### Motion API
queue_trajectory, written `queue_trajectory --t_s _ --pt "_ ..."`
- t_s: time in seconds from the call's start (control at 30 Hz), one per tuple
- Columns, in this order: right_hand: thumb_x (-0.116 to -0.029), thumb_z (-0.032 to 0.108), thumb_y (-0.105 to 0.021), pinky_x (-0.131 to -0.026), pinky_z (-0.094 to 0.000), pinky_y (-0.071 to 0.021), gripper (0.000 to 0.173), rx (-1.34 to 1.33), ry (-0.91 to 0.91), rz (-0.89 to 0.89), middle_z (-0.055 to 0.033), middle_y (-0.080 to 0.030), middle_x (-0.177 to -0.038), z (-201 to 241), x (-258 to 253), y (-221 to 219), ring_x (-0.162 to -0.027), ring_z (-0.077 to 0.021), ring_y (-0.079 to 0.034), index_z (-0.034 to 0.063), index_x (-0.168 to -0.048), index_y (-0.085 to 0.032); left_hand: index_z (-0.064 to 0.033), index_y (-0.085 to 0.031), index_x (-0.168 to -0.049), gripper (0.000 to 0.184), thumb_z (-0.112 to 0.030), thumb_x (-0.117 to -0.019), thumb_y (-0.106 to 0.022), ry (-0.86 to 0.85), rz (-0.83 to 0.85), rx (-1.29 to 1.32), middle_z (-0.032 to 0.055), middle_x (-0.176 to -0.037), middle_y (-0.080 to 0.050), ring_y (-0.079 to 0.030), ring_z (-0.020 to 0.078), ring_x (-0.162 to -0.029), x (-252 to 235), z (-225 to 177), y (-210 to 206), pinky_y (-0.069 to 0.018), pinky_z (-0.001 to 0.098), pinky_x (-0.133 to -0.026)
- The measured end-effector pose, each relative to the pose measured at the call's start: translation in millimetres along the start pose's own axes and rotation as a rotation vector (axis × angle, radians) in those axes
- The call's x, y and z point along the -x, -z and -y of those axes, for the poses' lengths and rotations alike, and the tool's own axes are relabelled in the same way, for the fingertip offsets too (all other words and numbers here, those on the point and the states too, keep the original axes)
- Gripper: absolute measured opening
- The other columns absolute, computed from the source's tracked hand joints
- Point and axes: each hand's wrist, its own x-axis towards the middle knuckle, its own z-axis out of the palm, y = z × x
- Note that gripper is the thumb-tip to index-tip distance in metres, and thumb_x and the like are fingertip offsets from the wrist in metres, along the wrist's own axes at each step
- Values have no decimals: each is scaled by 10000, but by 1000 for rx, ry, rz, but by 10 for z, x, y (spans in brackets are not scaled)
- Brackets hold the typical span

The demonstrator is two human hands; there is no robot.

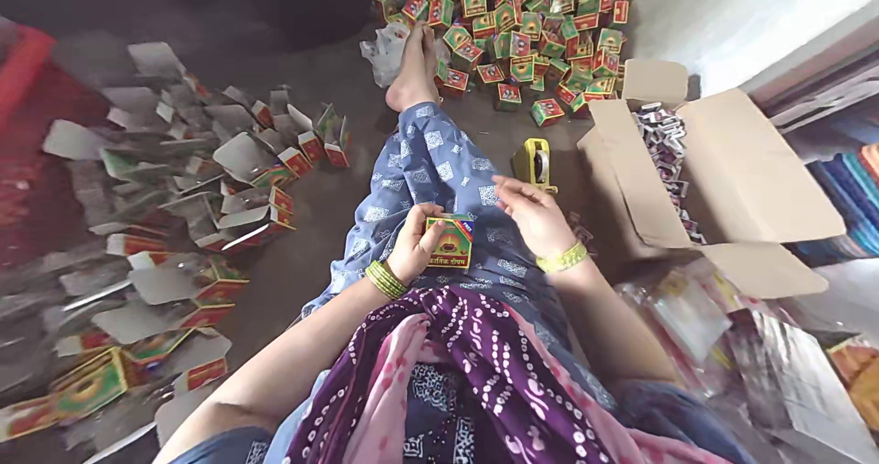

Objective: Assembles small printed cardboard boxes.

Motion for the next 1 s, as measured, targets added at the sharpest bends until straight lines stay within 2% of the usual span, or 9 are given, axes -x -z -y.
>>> queue_trajectory --t_s 0.1,0.2,0.37,0.5,0.57,0.67,0.8,0.9,1.0 --pt "-1002 171 -622 -1052 -421 -525 258 -76 -36 163 -104 -653 -1375 96 173 -432 -1227 -207 -638 5 -1171 -724 44 -556 -1247 339 -215 -1069 -432 -29 -16 -48 145 -1227 -622 -645 143 -1085 20 -2 12 -565 334 -929" --pt "-995 150 -659 -999 -368 -556 331 -110 -144 181 -131 -711 -1207 22 191 -656 -1109 -187 -680 -37 -1267 -675 44 -544 -1256 368 -260 -1074 -446 -64 -11 -42 131 -1204 -630 -652 134 -1060 47 15 44 -575 333 -914" --pt "-965 191 -715 -920 -349 -574 233 -82 -200 94 -110 -733 -1094 -146 128 -727 -1036 -175 -689 0 -1095 -743 25 -542 -1246 479 -313 -957 -720 -63 5 7 136 -1162 -650 -682 187 -1000 52 19 36 -606 378 -867" --pt "-896 192 -788 -842 -329 -587 163 -28 -231 19 -83 -726 -1060 -184 121 -731 -965 -166 -685 48 -973 -778 29 -530 -1234 489 -249 -914 -775 -134 28 -23 143 -1166 -643 -682 193 -1005 53 -4 15 -610 381 -877" --pt "-834 155 -834 -795 -349 -593 241 -1 -248 -27 -98 -717 -1060 -169 124 -755 -921 -186 -687 60 -1043 -762 47 -510 -1243 544 -262 -891 -787 -141 47 -79 165 -1183 -638 -678 190 -1015 74 -42 40 -599 374 -891" --pt "-781 105 -799 -796 -383 -602 603 72 -223 -10 -134 -631 -1143 -166 102 -733 -956 -214 -665 52 -1329 -554 87 -450 -1314 681 -300 -867 -788 -156 119 -137 201 -1199 -637 -678 214 -1040 128 -104 81 -589 390 -921" --pt "-1001 270 -617 -893 -301 -570 374 165 2 268 -57 -695 -1135 -266 173 -647 -1024 -118 -667 20 -1279 -625 109 -378 -1349 674 -195 -860 -730 -124 193 -66 236 -1206 -617 -681 233 -1047 144 -203 195 -587 402 -922" --pt "-923 277 -747 -908 -286 -594 435 366 225 405 -58 -723 -1143 -359 242 -613 -1037 -89 -693 17 -1255 -639 76 -461 -1354 593 -102 -837 -692 31 260 -76 210 -1226 -637 -677 237 -1066 203 -382 547 -585 412 -920" --pt "-883 289 -792 -897 -291 -596 493 353 196 383 -72 -717 -1137 -354 255 -582 -1025 -95 -694 11 -1258 -632 30 -600 -1260 455 -29 -820 -698 102 79 -336 170 -1240 -643 -649 248 -1109 453 -584 1150 -566 441 -939"
